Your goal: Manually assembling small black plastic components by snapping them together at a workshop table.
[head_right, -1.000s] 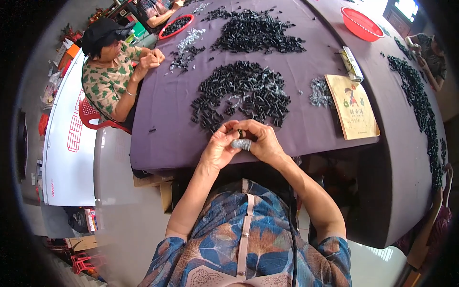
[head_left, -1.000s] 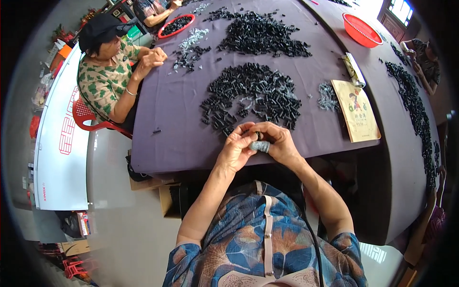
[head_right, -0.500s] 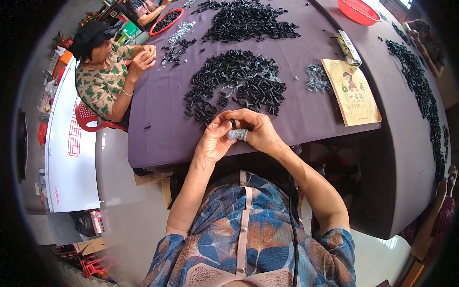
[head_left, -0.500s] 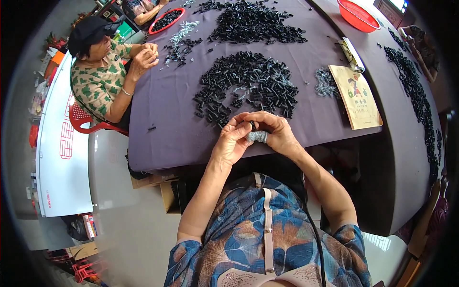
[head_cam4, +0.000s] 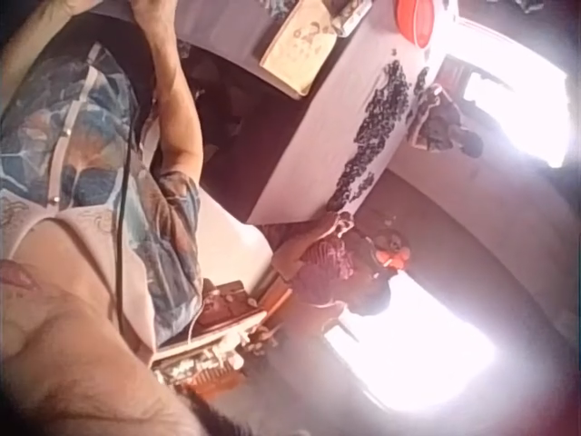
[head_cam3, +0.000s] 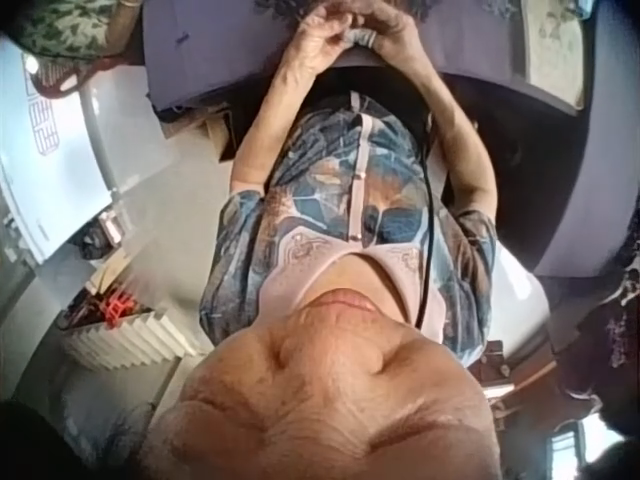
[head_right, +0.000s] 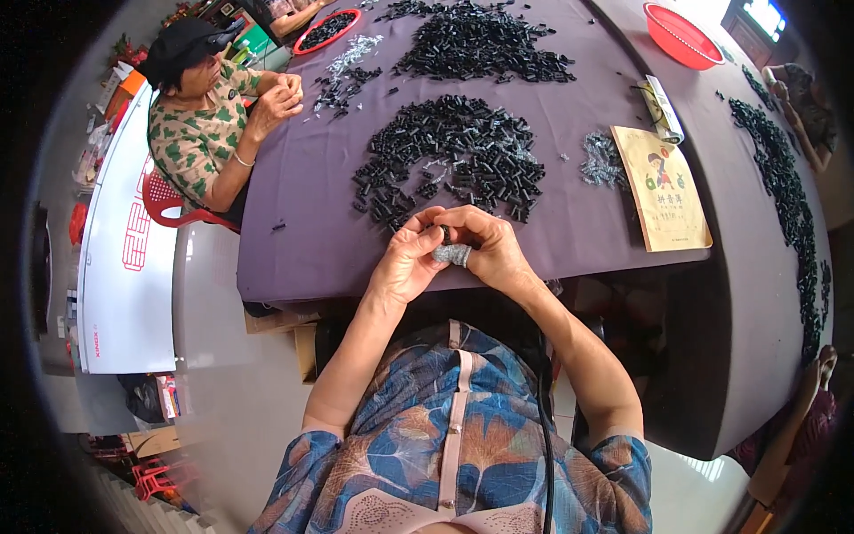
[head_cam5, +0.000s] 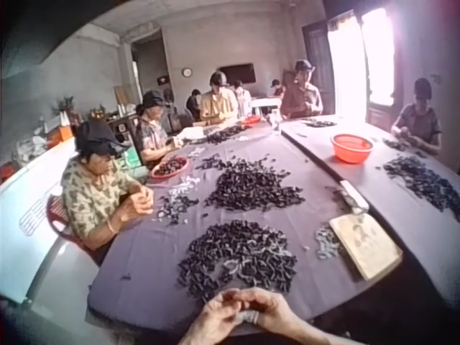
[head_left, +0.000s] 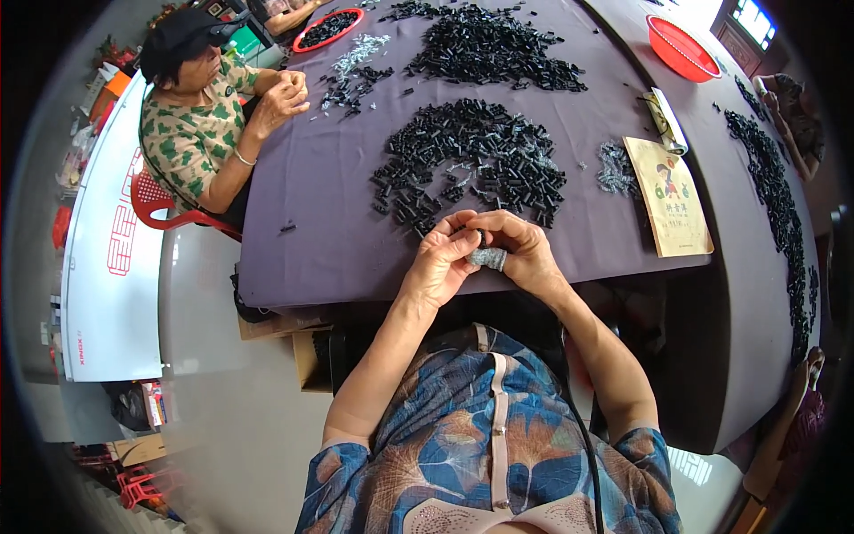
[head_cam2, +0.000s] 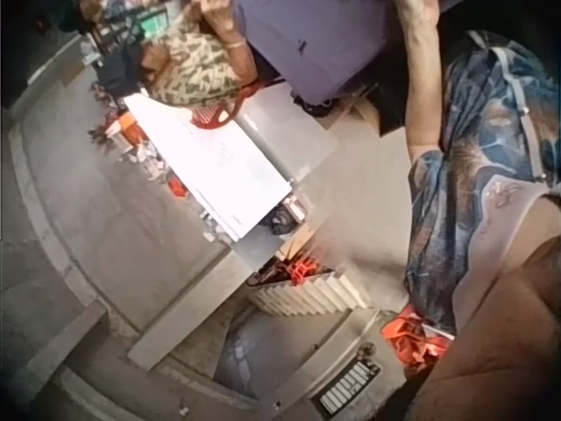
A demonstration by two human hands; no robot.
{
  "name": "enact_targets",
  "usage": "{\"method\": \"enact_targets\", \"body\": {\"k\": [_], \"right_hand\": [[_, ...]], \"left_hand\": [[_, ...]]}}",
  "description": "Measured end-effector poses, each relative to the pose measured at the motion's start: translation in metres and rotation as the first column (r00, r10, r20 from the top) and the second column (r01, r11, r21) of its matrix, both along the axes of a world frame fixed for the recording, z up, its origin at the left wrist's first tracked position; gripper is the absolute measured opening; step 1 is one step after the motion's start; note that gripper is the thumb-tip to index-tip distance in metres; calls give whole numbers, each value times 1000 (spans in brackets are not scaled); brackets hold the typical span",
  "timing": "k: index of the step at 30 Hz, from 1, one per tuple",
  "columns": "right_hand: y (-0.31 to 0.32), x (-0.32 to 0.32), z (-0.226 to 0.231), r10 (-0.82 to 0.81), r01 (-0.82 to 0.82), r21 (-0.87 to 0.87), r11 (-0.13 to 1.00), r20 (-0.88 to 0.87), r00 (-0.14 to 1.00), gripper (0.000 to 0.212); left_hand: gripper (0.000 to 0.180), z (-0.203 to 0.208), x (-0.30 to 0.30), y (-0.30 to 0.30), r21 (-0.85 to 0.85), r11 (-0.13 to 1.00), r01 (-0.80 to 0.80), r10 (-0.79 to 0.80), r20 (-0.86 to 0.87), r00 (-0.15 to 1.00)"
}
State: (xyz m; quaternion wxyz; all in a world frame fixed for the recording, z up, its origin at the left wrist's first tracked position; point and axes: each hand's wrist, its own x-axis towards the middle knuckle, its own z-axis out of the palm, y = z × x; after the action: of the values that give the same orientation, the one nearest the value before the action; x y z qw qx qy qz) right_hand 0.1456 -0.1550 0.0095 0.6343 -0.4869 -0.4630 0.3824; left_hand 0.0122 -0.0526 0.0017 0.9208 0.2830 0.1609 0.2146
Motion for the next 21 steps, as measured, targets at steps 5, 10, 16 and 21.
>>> {"method": "enact_targets", "body": {"k": [5, 10, 16, 21], "right_hand": [[2, -2, -3, -38, 36, 58, 998, 26, 999, 37], [-1, 0, 3, -77, 78, -3, 997, 125, 989, 37], [-4, 19, 13, -280, 279, 23, 960, 47, 959, 20], [-8, 33, 9, -362, 364, 34, 931, -41, 931, 16]], "left_hand": [[37, -3, -1, 0, 39, 999, 0, 1, -11, 1000], [27, 1, -5, 4, 45, 999, -25, 27, -40, 999], [17, 13, -30, 25, 95, 987, -132, 141, -95, 985], [10, 19, -59, 41, 254, 953, -165, 199, -113, 973]]}}
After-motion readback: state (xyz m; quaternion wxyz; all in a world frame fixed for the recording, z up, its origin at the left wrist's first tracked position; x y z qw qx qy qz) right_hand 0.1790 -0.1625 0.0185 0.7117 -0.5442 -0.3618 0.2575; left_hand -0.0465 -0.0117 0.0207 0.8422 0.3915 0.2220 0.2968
